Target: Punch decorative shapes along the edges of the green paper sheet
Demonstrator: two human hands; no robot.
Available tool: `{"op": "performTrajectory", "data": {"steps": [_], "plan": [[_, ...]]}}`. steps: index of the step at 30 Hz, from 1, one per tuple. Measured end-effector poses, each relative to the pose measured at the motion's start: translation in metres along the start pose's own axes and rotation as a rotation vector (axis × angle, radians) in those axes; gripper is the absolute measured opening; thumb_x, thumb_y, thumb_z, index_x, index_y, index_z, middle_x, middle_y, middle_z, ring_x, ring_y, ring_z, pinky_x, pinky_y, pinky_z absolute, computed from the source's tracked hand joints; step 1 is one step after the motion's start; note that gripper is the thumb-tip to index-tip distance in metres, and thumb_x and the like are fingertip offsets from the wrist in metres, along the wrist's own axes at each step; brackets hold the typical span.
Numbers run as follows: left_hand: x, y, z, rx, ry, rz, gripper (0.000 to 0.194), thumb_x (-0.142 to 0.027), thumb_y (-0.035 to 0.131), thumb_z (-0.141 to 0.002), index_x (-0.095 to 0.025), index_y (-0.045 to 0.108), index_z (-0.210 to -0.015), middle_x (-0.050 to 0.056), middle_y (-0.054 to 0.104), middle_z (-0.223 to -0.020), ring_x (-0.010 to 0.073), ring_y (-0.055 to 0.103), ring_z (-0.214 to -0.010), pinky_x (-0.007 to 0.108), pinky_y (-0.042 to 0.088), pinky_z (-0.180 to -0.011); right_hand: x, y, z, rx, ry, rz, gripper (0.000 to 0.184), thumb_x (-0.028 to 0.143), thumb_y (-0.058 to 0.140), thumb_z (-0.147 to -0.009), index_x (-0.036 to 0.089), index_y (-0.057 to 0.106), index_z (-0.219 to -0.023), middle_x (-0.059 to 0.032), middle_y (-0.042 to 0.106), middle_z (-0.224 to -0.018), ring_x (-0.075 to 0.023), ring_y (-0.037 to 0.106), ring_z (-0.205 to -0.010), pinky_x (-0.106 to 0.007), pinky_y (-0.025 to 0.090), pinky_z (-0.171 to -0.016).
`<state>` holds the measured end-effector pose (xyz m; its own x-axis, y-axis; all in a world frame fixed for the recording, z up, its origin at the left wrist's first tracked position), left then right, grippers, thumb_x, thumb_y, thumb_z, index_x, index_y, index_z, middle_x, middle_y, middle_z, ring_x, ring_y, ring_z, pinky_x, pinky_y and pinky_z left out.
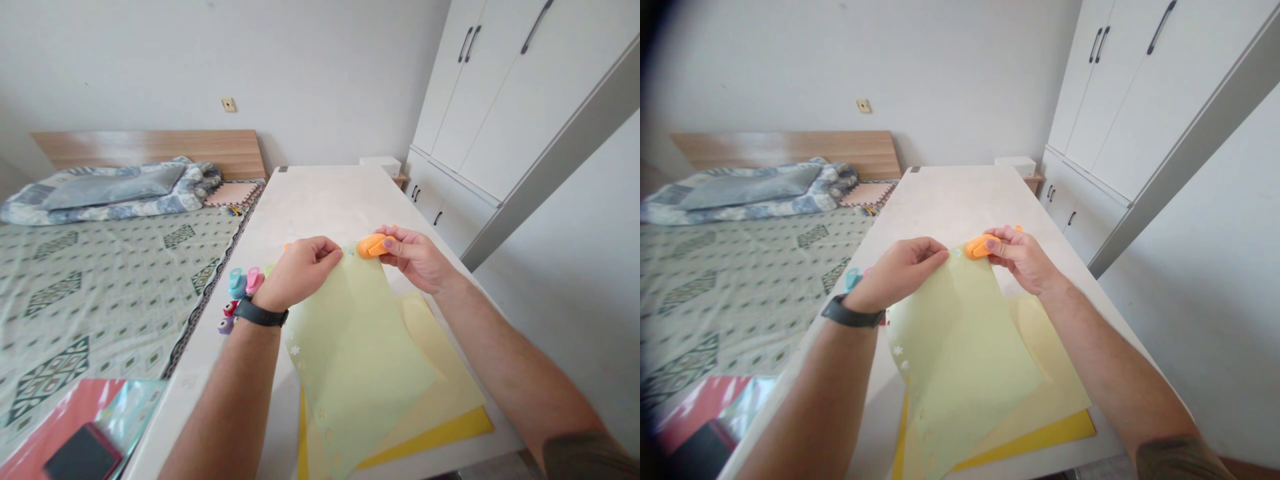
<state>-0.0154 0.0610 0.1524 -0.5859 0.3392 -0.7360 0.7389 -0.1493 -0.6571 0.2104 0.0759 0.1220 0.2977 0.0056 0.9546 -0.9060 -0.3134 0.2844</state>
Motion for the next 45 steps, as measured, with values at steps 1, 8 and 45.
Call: {"op": "performTrajectory", "data": {"steps": [1,8,45], "plan": [[0.000,0.000,0.000,0.002,0.002,-0.001,0.030,-0.043,0.053,-0.091,-0.018,0.070,-0.090,0.003,0.071,-0.078,0.0126,0.056,-0.061,0.023,0.039,-0.052,0.000,0.000,0.000,-0.006,-0.003,0.000,0.027,0.036,0.080,-0.077,0.022,0.073,-0.099,-0.0053,0.071,-0.104,-0.0207,0.064,-0.098,-0.034,0.052,-0.083],[0.000,0.001,0.000,-0.004,0.008,-0.008,0.033,-0.044,0.052,-0.091,-0.017,0.070,-0.091,0.003,0.071,-0.078,0.0132,0.056,-0.061,0.023,0.039,-0.052,-0.003,-0.001,-0.001,-0.036,-0.015,-0.002,0.029,0.038,0.082,-0.075,0.021,0.072,-0.096,-0.0057,0.071,-0.101,-0.0213,0.064,-0.096,-0.035,0.052,-0.082],[0.013,0.001,0.000,0.038,-0.015,0.035,0.034,-0.047,0.052,-0.092,-0.018,0.070,-0.095,0.003,0.069,-0.079,0.0141,0.057,-0.065,0.023,0.037,-0.053,0.001,-0.028,-0.009,-0.178,-0.108,-0.073,0.021,0.039,0.073,-0.082,0.021,0.074,-0.093,-0.0074,0.075,-0.104,-0.0246,0.069,-0.097,-0.039,0.055,-0.084]]}}
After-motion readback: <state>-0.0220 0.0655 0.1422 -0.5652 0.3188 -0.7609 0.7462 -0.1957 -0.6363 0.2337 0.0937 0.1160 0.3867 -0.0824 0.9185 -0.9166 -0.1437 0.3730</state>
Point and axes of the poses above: each hand's wrist, its own z-axis away from the middle knuckle, its own y-axis out of the palm, x = y × z, the point moved 3 cm from there along -z, towards the middle knuckle
